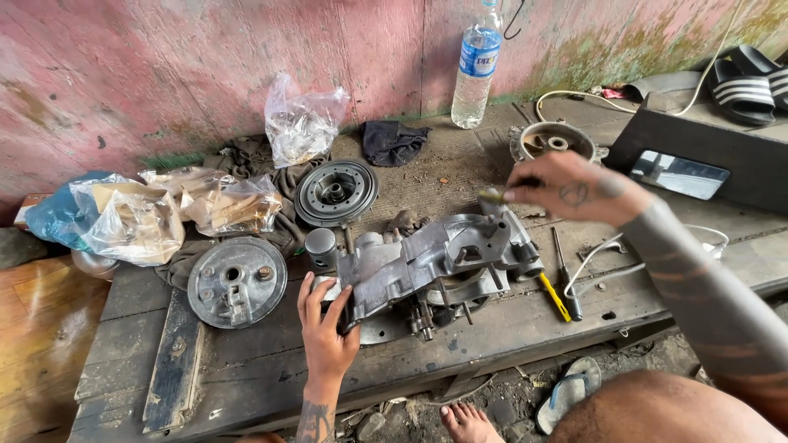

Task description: The person uses a yellow-handled brush to scrub the surface of a metal engine casing held in their left hand. They repeatedly brush different sections of the casing while sitting on the ground surrounded by other disassembled engine parts.

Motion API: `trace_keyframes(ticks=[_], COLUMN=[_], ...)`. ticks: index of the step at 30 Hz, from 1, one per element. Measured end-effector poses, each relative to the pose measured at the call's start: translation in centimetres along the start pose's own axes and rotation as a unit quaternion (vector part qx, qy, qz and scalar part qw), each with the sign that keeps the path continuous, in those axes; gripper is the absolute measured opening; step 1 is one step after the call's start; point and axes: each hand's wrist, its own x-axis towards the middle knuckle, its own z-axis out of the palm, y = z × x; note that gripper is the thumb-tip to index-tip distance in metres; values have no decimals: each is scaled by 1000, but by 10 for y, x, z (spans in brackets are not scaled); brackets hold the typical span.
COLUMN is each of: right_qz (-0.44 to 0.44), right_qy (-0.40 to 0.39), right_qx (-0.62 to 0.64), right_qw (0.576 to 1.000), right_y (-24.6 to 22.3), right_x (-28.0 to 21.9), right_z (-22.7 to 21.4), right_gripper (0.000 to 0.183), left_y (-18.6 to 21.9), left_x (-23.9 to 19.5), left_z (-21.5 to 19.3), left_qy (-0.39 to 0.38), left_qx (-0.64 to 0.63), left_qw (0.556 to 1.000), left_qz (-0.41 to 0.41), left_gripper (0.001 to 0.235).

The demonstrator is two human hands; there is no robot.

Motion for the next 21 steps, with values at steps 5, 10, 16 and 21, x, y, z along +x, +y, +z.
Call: trace_keyframes(ticks=[5, 10, 16, 21], right_qz=[-97, -53, -73, -102], right_qy=[56, 58, 74, 90], right_qx=[-35, -86, -78, -101], right_qw=[993, 993, 992, 986], right_y=[-19, -26, -28, -21], right_x=[-22, -21, -21, -17], right_z=[19, 21, 22, 29], right_gripper=[26, 31, 28, 31], left_y=[3, 1, -1, -1], left_x=[1, 0, -2, -1], left_z=[-2, 0, 1, 1], left_qy=[-1, 5, 2, 4], left_qx=[3, 1, 2, 9], left_qw=[1000, 1000, 1000, 1000], left_qz=[5, 9, 6, 12], left_gripper=[44, 43, 41, 39])
